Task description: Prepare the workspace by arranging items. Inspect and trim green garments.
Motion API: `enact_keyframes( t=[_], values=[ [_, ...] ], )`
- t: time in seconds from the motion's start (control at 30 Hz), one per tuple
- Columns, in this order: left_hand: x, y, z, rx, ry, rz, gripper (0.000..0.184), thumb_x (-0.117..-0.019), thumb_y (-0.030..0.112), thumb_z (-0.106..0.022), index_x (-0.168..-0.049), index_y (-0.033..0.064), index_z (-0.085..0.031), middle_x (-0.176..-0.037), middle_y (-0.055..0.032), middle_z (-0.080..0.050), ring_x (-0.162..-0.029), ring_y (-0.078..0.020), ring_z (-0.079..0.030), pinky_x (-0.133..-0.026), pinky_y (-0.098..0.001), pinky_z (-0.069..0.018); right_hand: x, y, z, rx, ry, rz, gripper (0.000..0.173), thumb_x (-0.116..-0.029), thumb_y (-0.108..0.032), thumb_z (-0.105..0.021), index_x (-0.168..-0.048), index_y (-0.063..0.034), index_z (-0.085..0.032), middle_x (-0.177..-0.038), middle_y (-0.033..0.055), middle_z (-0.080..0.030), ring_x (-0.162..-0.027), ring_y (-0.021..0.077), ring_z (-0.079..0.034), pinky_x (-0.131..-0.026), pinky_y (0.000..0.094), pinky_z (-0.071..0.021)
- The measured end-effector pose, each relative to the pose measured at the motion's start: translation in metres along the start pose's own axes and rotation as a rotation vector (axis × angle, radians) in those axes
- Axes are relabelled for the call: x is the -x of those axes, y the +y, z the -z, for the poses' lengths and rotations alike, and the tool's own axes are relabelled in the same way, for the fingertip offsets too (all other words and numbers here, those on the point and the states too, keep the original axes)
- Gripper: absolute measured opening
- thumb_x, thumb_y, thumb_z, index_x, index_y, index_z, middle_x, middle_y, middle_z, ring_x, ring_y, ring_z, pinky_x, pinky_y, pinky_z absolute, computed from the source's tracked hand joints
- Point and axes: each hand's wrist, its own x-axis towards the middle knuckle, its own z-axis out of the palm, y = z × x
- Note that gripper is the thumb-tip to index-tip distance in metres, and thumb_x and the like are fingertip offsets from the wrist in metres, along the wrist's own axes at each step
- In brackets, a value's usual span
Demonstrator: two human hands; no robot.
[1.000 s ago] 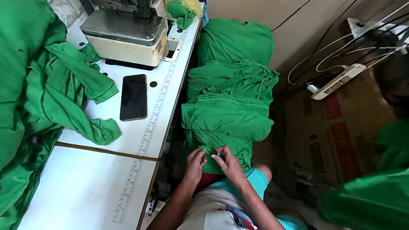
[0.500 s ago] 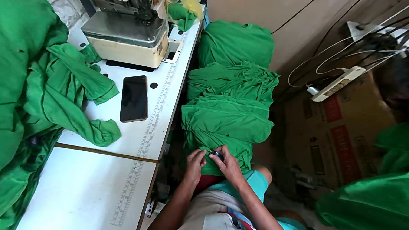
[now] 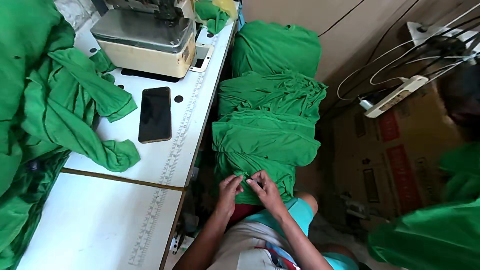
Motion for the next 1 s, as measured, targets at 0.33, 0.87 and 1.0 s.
enact_keyframes(
  t=[0.33,0.87,1.0],
  values=[
    [-0.001,-0.007,0.003,-0.081,-0.064,-0.072,0.021,-0.1019,0.003,-0.054,-0.085,0.0022,-0.067,-0.073,0.0011,-0.067,-0.066,-0.0054,-0.062,-0.064,-0.0217,-0.0529,-0.007,-0.012,-0.005,-0.1,0.03,0.021,0.04,-0.0924,-0.027,-0.073,-0.123,-0.0018,-0.064,-0.078,-0.0008,-0.06,-0.066,0.0063,-0.054,-0.064,0.0269,-0.0491],
    [-0.002,0.002,-0.002,0.131,0.01,0.094,0.013,-0.1069,0.008,-0.049,-0.109,0.001,-0.059,-0.085,-0.0044,-0.07,-0.074,-0.0109,-0.069,-0.071,-0.0259,-0.058,0.006,0.01,0.039,-0.075,0.33,-0.048,0.04,-0.1088,-0.027,-0.039,-0.125,0.0082,-0.051,-0.085,0.0075,-0.058,-0.072,0.0136,-0.058,-0.07,0.035,-0.0526],
    [-0.001,0.0,-0.004,0.105,0.019,0.056,0.015,-0.106,0.008,-0.051,-0.099,0.0036,-0.063,-0.086,-0.0022,-0.07,-0.076,-0.0085,-0.067,-0.07,-0.0243,-0.0552,0.012,0.002,0.014,0.185,0.189,0.062,0.037,-0.1041,-0.031,-0.054,-0.121,0.0014,-0.061,-0.087,0.0132,-0.069,-0.075,0.0275,-0.068,-0.067,0.0514,-0.0562]
  ],
)
